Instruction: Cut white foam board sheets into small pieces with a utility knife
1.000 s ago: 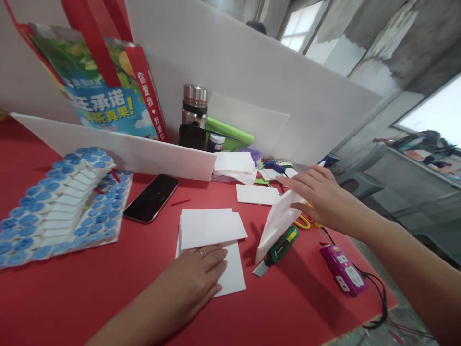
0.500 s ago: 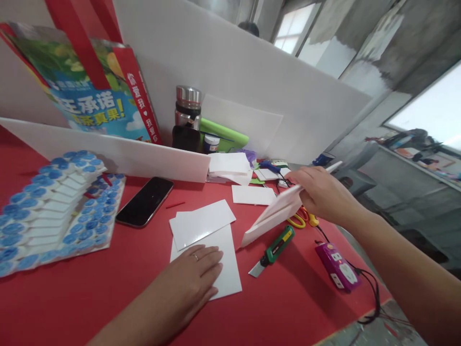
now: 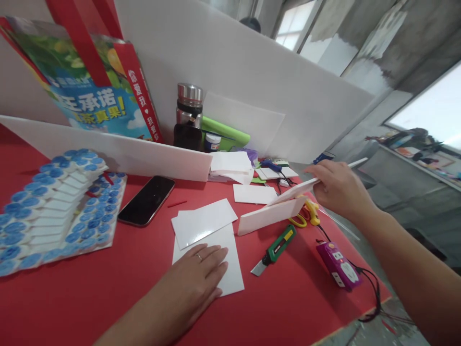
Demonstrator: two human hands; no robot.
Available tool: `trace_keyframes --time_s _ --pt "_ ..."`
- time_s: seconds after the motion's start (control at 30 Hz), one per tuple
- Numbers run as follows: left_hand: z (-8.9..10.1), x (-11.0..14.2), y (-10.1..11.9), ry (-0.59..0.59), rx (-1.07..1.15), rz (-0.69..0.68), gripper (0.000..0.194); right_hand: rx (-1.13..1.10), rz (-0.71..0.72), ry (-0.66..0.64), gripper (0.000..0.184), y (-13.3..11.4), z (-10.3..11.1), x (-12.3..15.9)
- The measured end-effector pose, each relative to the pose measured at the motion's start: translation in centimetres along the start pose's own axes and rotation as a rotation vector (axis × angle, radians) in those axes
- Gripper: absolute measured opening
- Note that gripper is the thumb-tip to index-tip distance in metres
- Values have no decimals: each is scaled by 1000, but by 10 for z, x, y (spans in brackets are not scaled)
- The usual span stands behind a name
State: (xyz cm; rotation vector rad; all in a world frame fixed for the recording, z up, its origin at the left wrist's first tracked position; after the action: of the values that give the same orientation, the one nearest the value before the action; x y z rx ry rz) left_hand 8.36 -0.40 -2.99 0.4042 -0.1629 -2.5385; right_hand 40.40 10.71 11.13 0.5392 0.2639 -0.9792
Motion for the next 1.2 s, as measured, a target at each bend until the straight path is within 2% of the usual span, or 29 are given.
trace_keyframes --time_s 0.1,0.2,0.27,0.33,0.4,0.5,0.57,0.67,0.77,0.83,0.9,0.93,0.97,1.0,1.03,1.1,1.2 --pt "7 -2 -2 14 58 79 40 -47 -16 -46 41 -3 -15 -7" --pt "18 -11 -13 35 135 270 49 -113 -6 -125 45 -9 -22 -16" --pt "20 -24 -21 2 191 400 62 -158 23 -164 50 -13 -21 -18" --pt "16 -46 -31 -13 272 507 80 -180 57 -179 55 -17 -18 -17" --pt "8 -70 -39 22 364 571 89 -184 76 -168 55 -21 -15 -12" --pt "-7 -100 -47 115 541 611 84 -205 77 -138 48 -33 -7 3" --pt "-15 -109 -46 140 586 583 70 -257 93 -115 43 -44 5 13" --pt "-17 -111 -33 159 561 375 35 -431 110 -161 38 -54 28 23" --pt "-13 -101 -18 210 452 182 29 -722 22 -313 29 -44 35 12" --pt "-12 -93 -11 273 356 95 36 -803 -98 -470 36 -31 16 -4" --pt "-12 -85 -5 331 279 8 41 -546 -137 -713 51 -23 -23 -17" --pt "-14 -82 -3 351 256 -21 42 -347 -101 -803 69 -22 -45 -23" --pt "-15 -79 -2 366 242 -40 44 -283 -86 -852 89 -24 -66 -27" --pt "-17 -77 -1 379 234 -46 46 -250 -50 -883 100 -29 -86 -30" --pt "-19 -75 -1 395 234 -44 47 -183 25 -939 103 -35 -104 -30" --pt "-21 -72 -1 427 251 -30 49 -151 55 -962 103 -44 -128 -29" --pt "-23 -70 -2 461 294 -17 52 -148 49 -955 99 -42 -137 -27"
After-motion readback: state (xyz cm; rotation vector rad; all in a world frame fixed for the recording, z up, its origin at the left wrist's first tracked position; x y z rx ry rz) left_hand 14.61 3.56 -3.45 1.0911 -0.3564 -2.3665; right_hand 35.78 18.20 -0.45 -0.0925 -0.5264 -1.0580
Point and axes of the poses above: each hand's wrist, its own x-axis away from the middle knuckle, its own z-axis out of the back of the hand, y = z × x, the point moved 5 cm from there along -x, towards the middle knuckle, and after that the axes turned 5 degrees about -x, right-handed, at the moved point
